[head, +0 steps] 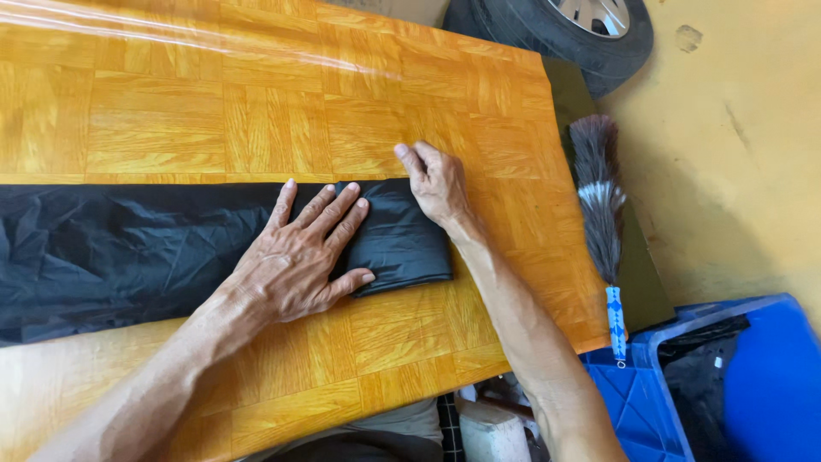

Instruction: The person folds a pair of black pants on a wooden table. They smooth the fabric, fold the legs together, roll the pants into a tight cylinder, and then fold the roll into a compact bundle.

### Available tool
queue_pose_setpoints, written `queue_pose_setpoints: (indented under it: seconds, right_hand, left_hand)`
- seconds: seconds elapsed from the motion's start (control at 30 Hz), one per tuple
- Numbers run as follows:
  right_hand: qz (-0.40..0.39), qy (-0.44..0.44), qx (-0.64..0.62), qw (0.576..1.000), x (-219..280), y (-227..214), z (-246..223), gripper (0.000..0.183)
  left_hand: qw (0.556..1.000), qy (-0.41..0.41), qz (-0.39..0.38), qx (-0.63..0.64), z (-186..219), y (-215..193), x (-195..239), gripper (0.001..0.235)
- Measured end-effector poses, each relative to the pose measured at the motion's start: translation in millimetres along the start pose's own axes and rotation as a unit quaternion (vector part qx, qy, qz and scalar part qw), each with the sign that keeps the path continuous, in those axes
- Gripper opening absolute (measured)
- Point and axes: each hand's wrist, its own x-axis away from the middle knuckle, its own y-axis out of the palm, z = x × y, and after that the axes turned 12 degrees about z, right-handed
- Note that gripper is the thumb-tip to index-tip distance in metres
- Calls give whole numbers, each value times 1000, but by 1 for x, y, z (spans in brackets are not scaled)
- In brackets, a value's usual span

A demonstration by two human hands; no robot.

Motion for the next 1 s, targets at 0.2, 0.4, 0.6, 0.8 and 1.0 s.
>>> queue_pose_setpoints:
  seconds: [0.2,0.4,0.6,0.8,1.0]
  right_hand:
    - [3,-204,44,978,14,-47,-58,27]
    - [-142,-197,118,963,50,-21,-98,50]
    - [-116,-200,184,955,50,-14,-93,48]
    - [-108,-195,183,957,51,-8,-87,49]
    - [-106,-210,202,951,47,-11,-96,54]
  left_hand:
    - [1000,-3,11,17,2,-2,2,93]
    - [999,8,28,40,0,-4,4,94]
    - [997,16,53,59,0,-2,6,101]
    - [996,-41,52,-66,12,-15,15,97]
    - [992,-89,-11,-89,16,-20,12,93]
